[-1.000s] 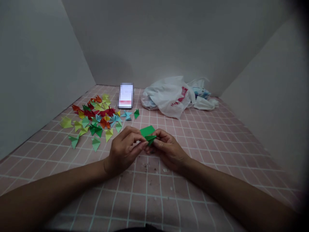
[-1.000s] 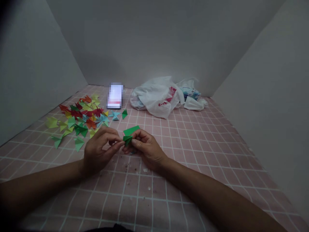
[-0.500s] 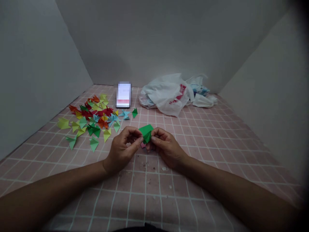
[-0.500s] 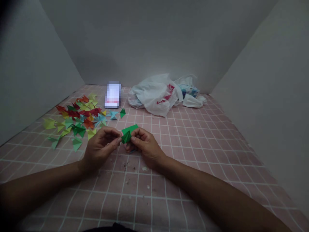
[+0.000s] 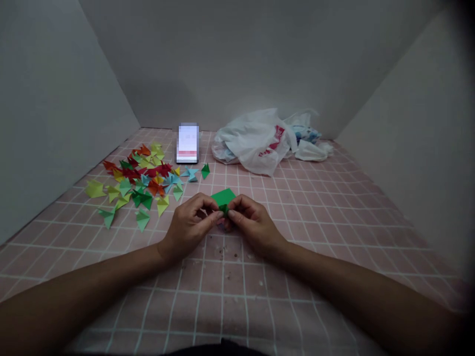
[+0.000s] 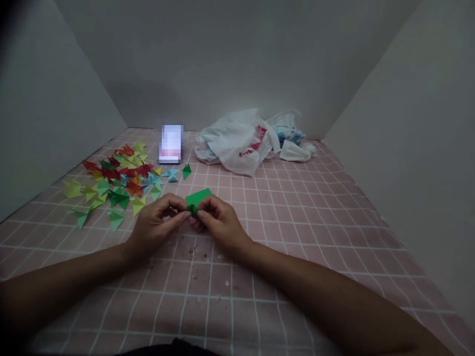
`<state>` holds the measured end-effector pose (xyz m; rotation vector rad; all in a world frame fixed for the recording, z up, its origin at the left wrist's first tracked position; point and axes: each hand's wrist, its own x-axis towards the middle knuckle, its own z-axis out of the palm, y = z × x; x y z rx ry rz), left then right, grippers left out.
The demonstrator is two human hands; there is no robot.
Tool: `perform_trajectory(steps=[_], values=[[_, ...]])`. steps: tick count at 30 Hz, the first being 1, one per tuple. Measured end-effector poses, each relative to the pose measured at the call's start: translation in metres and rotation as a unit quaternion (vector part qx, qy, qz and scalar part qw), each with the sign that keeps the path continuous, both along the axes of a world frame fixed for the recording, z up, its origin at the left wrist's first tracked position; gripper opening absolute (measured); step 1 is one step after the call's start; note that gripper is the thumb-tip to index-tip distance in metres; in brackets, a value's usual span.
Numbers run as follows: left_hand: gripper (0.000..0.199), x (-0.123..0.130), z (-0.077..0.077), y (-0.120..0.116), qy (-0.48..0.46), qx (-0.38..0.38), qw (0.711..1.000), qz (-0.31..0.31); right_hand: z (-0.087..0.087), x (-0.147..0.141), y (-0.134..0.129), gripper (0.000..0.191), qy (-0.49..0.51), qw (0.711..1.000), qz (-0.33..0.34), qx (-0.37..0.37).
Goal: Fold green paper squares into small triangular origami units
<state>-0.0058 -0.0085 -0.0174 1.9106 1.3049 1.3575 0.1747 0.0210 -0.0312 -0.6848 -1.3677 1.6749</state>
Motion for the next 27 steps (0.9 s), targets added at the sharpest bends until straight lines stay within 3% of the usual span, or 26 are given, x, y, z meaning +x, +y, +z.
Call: perform_trajectory(steps=[4, 8, 11, 14, 19, 23, 27], values=[[0.012, 0.0008, -0.0042, 0.0027, -0.034, -0.017, 0.999, 0.01, 0.0003, 0.0036, -0.0017, 0.01, -0.107, 0.981, -0.061, 0.153], [0.01, 0.0005, -0.0031, 0.0017, -0.048, -0.046, 0.998, -0.013, 0.0043, 0.0066, -0.0034, 0.01, -0.172, 0.922, -0.11, 0.328], [0.003, -0.0003, -0.0015, -0.0003, -0.061, -0.061, 0.996, -0.029, 0.0069, 0.007, -0.0043, 0.012, -0.168, 0.891, -0.112, 0.406], [0.001, 0.0002, -0.0016, -0.0015, -0.118, -0.088, 0.988, -0.048, 0.0069, 0.0067, -0.0043, 0.014, -0.149, 0.884, -0.097, 0.432], [0.005, 0.0026, -0.0031, -0.0012, -0.168, -0.095, 0.979, -0.072, 0.0046, 0.0065, -0.0039, 0.015, -0.145, 0.893, -0.114, 0.412], [0.009, 0.0019, -0.0037, -0.0008, -0.155, -0.078, 0.982, -0.07, 0.0054, 0.0063, -0.0047, 0.014, -0.162, 0.892, -0.117, 0.406], [0.003, -0.001, -0.0045, -0.0007, -0.082, -0.03, 0.994, -0.069, 0.005, 0.0065, -0.0048, 0.011, -0.177, 0.88, -0.119, 0.425]])
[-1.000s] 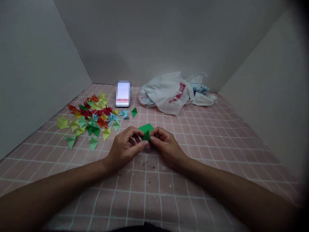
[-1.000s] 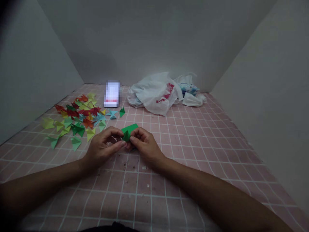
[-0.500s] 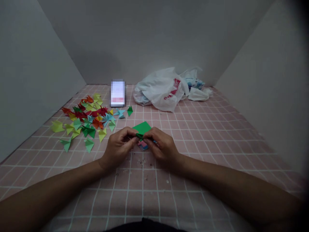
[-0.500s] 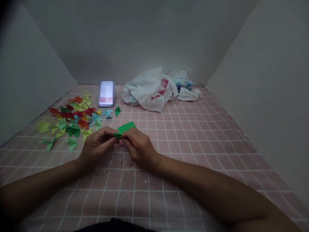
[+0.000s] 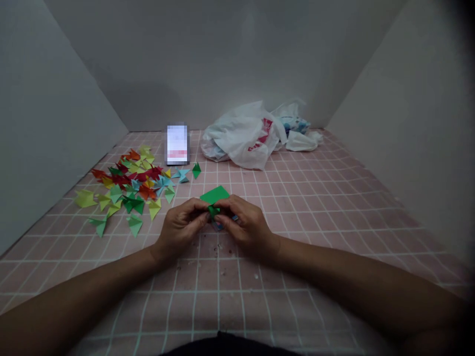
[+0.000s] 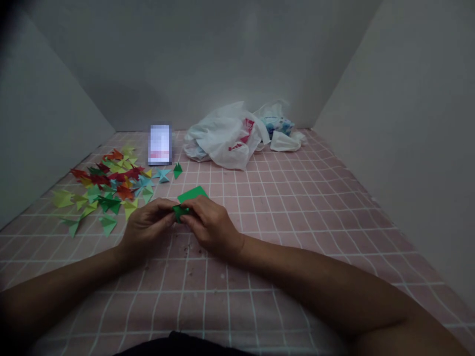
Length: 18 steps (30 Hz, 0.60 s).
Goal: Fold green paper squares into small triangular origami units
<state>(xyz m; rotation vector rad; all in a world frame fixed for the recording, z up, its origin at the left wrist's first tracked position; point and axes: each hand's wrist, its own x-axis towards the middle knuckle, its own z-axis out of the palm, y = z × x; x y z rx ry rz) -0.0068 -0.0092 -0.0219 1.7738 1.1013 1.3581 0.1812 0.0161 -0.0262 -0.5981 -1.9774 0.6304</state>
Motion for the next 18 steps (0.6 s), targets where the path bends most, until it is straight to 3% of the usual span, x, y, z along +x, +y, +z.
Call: perform_trajectory(steps=[8, 18], values=[[0.012, -0.0004, 0.003, 0.0007, 0.143, 0.102, 0.984, 0.004, -0.0025, 0.0002, -0.0002, 0.003, -0.012, 1.0, -0.009, -0.002], [0.011, -0.0002, -0.0002, 0.0022, 0.165, 0.123, 0.979, 0.003, -0.0033, -0.0014, 0.0006, 0.005, 0.016, 1.0, -0.01, -0.013]])
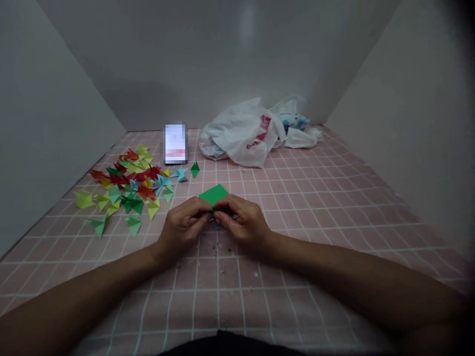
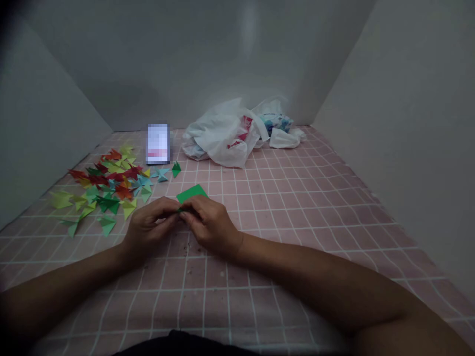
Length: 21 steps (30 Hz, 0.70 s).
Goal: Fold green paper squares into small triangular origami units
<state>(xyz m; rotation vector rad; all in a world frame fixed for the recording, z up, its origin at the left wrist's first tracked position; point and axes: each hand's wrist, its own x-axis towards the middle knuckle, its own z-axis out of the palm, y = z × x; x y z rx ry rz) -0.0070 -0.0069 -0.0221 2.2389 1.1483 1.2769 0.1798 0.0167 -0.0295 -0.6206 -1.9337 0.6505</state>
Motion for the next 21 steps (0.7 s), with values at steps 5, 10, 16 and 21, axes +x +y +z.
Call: perform_trajectory(steps=[5, 10, 16, 21], values=[[0.009, -0.0008, -0.0009, 0.0003, -0.002, -0.015, 1.0, -0.005, 0.0, -0.0005, 0.0022, 0.01, 0.007, 1.0, 0.009, -0.028], [0.009, -0.0004, -0.0003, -0.0008, 0.026, 0.01, 1.0, 0.001, 0.0026, 0.0006, -0.0002, 0.011, -0.009, 1.0, 0.008, -0.015], [0.008, 0.0005, 0.0, -0.0025, -0.014, -0.016, 0.999, 0.031, 0.0033, -0.0021, 0.0003, 0.011, 0.02, 0.995, -0.033, -0.095], [0.007, -0.0011, -0.0012, -0.0005, -0.084, -0.035, 0.995, 0.049, 0.0046, -0.0063, 0.004, 0.011, 0.128, 0.937, -0.023, -0.323]])
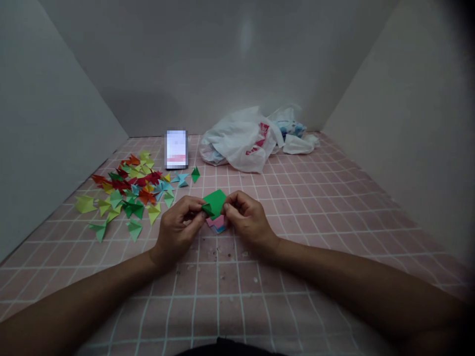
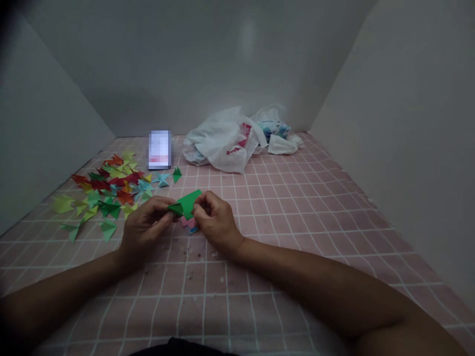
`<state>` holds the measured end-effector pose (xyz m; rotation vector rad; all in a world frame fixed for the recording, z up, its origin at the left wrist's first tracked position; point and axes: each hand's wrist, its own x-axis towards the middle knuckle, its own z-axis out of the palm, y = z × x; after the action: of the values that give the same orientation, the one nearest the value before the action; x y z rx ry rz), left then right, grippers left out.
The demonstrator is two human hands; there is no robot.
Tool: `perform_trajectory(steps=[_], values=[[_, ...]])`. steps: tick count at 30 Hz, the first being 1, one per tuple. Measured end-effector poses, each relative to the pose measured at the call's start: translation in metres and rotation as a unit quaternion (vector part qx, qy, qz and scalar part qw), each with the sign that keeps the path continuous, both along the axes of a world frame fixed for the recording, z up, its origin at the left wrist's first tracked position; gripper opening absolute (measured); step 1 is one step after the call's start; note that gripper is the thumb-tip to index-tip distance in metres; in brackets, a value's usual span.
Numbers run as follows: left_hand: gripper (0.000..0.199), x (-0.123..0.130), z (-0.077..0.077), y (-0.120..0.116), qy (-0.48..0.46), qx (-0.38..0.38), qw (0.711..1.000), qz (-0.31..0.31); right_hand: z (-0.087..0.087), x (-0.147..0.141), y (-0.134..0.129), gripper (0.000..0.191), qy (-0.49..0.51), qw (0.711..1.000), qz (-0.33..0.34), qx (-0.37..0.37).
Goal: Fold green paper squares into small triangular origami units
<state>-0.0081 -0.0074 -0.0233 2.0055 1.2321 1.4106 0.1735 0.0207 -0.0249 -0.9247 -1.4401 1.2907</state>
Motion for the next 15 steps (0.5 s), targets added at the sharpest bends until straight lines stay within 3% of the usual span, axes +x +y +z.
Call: perform_trajectory(steps=[3, 9, 15], values=[[0.009, -0.0006, -0.0005, 0.0014, 0.007, 0.016, 1.0, -0.002, 0.0016, 0.0, 0.0001, 0.011, 0.025, 0.999, 0.031, -0.022], [0.012, -0.0001, -0.0001, 0.002, 0.1, 0.073, 0.992, -0.019, 0.003, 0.0044, -0.0032, 0.008, -0.074, 0.978, 0.053, 0.186], [0.013, 0.0004, 0.0004, 0.0023, 0.128, 0.1, 0.986, -0.023, -0.0005, 0.004, -0.0037, 0.008, -0.092, 0.971, 0.068, 0.208]])
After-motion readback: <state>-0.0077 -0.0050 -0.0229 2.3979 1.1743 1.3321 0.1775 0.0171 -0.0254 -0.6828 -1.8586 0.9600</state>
